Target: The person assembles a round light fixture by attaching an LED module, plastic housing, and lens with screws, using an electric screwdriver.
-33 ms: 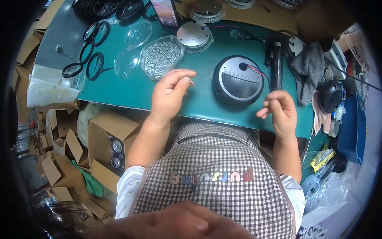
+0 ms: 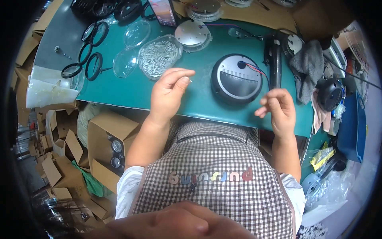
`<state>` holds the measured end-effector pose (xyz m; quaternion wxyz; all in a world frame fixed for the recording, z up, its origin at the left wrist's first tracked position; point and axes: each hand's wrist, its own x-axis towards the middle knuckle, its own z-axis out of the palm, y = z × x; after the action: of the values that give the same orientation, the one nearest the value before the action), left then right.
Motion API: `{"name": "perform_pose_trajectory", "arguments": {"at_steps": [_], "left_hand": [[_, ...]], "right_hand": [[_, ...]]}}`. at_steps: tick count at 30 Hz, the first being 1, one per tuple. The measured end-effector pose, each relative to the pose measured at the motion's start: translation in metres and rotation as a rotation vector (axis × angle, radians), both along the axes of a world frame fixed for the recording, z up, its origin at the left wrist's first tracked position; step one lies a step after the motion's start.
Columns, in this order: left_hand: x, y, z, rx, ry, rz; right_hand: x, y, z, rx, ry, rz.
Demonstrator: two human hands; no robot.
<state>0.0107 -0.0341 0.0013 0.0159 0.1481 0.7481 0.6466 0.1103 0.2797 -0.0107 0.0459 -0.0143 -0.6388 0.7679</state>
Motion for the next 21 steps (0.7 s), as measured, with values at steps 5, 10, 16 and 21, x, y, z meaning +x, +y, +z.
{"name": "perform_pose_trajectory", "arguments": {"at_steps": [5,10,16,21], "left_hand": [[0.016,0.016,-0.005,0.049,-0.101,0.056],[0.024,0.033,-0.019,0.17,-0.119,0.031],[0.017,0.045,-0.024,-0.095,0.351,0.0],[0.012,0.046,-0.032,-0.179,0.564,0.0]], "right_hand": [[-0.004,-0.018,-0.001,-0.088,-0.036,-0.04],[-0.011,-0.024,-0.001,0.001,0.088,-0.059],[-0.005,-0.02,-0.006,0.027,0.101,-0.083],[-0.004,-0.019,-0.009,0.077,0.119,-0.085]]}}
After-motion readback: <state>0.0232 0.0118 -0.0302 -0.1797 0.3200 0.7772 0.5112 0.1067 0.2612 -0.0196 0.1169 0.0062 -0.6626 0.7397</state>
